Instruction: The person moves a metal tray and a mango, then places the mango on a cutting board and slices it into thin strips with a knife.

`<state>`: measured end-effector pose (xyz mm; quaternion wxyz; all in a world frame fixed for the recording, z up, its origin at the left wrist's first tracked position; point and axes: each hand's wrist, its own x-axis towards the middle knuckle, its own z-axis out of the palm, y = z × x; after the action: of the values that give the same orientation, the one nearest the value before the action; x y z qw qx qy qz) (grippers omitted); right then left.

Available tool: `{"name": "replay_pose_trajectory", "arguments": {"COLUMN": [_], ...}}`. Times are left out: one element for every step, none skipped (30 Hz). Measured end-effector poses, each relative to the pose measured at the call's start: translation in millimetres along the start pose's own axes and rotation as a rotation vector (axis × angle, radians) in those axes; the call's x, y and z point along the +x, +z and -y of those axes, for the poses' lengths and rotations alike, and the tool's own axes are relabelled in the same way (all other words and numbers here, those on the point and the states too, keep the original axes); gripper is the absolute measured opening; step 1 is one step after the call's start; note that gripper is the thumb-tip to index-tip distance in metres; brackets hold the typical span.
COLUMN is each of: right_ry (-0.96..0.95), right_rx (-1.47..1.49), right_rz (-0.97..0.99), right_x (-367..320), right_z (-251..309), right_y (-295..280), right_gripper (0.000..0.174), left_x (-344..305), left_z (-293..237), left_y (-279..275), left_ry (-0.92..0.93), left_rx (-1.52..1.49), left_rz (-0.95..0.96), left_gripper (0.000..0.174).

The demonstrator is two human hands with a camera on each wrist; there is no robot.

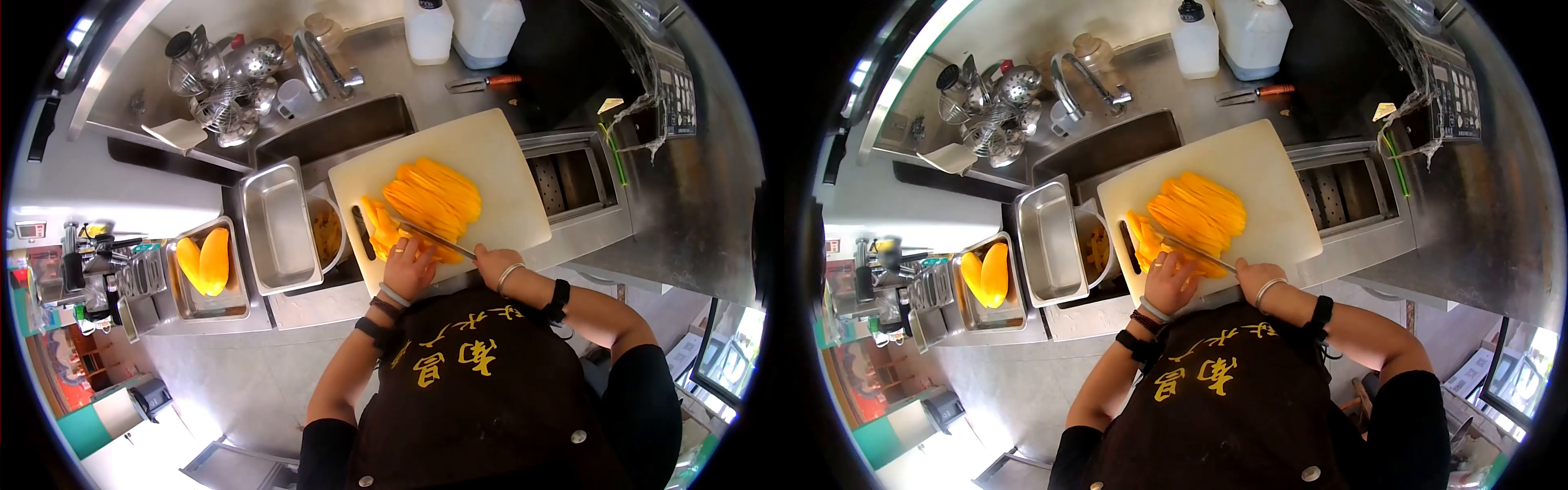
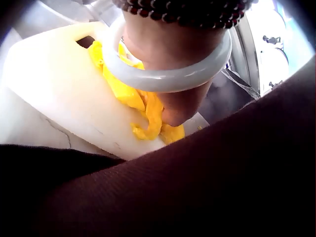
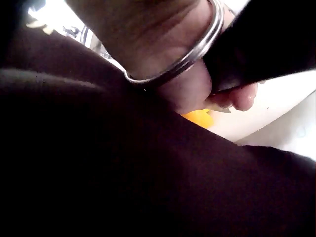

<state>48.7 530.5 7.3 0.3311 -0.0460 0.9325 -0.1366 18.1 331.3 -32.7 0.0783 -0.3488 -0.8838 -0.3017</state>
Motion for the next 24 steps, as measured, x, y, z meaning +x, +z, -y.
{"name": "replay_pose_trajectory", "arguments": {"right_ry": [0.002,0.037,0.071,0.071,0.057,0.042,0.041,0.015,-0.008,-0.005,-0.005,-0.006,-0.007,0.008,0.024,0.024,0.019,0.014,0.013,0.001,-0.010,-0.010,-0.019,-0.027], "right_rx": [0.003,-0.010,-0.025,-0.023,-0.008,0.006,0.006,-0.003,-0.011,-0.012,-0.007,-0.002,-0.005,-0.010,-0.015,-0.016,-0.011,-0.008,-0.009,-0.008,-0.007,-0.008,-0.002,0.005], "right_rz": [0.001,-0.001,-0.003,-0.003,-0.056,-0.111,-0.113,-0.117,-0.120,-0.125,-0.112,-0.096,-0.096,-0.096,-0.096,-0.095,-0.139,-0.183,-0.184,-0.183,-0.181,-0.182,-0.171,-0.159], "right_x": [0.7,2.2,4.9,9.3,13.5,16.2,18.1,18.9,18.2,17.1,14.2,12.8,14.4,16.6,17.5,18.3,19.7,20.5,20.9,20.8,20.2,19.6,18.6,16.8], "right_z": [0.7,1.9,1.9,0.2,-0.2,-1.7,-5.3,-6.7,-7.0,-7.1,-5.5,-4.6,-6.1,-8.3,-9.8,-11.1,-12.1,-13.0,-14.0,-13.8,-13.4,-13.4,-13.2,-12.7], "right_y": [4.2,9.5,14.5,22.1,27.1,30.7,32.8,30.5,29.1,26.3,20.4,17.2,15.7,13.8,13.2,14.8,16.7,17.6,18.0,17.2,16.6,15.8,13.9,11.6], "right_gripper": [0.017,0.016,0.015,0.015,0.017,0.019,0.019,0.019,0.018,0.018,0.017,0.017,0.017,0.018,0.020,0.020,0.019,0.018,0.018,0.018,0.019,0.019,0.020,0.020], "left_x": [-1.2,-1.1,-0.5,-0.2,1.4,3.1,4.7,5.1,4.3,5.4,6.2,5.9,4.7,3.5,2.8,3.6,4.9,4.9,4.1,3.8,3.3,3.3,3.8,3.8], "left_z": [-0.1,-0.8,-1.0,-0.9,-1.3,-2.2,-3.5,-4.5,-4.8,-3.8,-2.9,-2.0,-0.9,-1.1,-1.4,-1.2,-1.3,-0.7,0.4,0.1,-1.4,-3.3,-4.7,-5.5], "left_y": [2.5,4.2,6.0,7.4,7.2,7.1,7.3,7.1,6.9,7.6,8.7,9.6,10.2,9.2,8.7,8.8,8.8,10.5,13.0,13.5,14.5,16.0,16.5,16.4], "left_ry": [-0.013,-0.026,-0.025,-0.014,-0.004,-0.002,0.006,0.014,0.017,0.010,0.001,0.001,-0.011,-0.024,-0.027,-0.016,-0.003,-0.003,0.000,0.003,0.003,-0.004,-0.009,-0.008], "left_rx": [-0.010,-0.020,-0.021,-0.021,-0.019,-0.017,-0.002,0.013,0.012,0.029,0.046,0.046,0.056,0.067,0.067,0.060,0.053,0.053,0.071,0.089,0.089,0.110,0.130,0.128], "left_rz": [0.019,0.037,0.038,0.018,-0.003,-0.002,0.007,0.018,0.019,0.041,0.063,0.060,0.067,0.076,0.077,0.074,0.071,0.069,0.085,0.101,0.100,0.087,0.073,0.072], "left_gripper": [0.028,0.028,0.028,0.027,0.026,0.026,0.027,0.028,0.028,0.028,0.027,0.027,0.026,0.025,0.025,0.025,0.024,0.024,0.025,0.026,0.026,0.027,0.029,0.029]}}
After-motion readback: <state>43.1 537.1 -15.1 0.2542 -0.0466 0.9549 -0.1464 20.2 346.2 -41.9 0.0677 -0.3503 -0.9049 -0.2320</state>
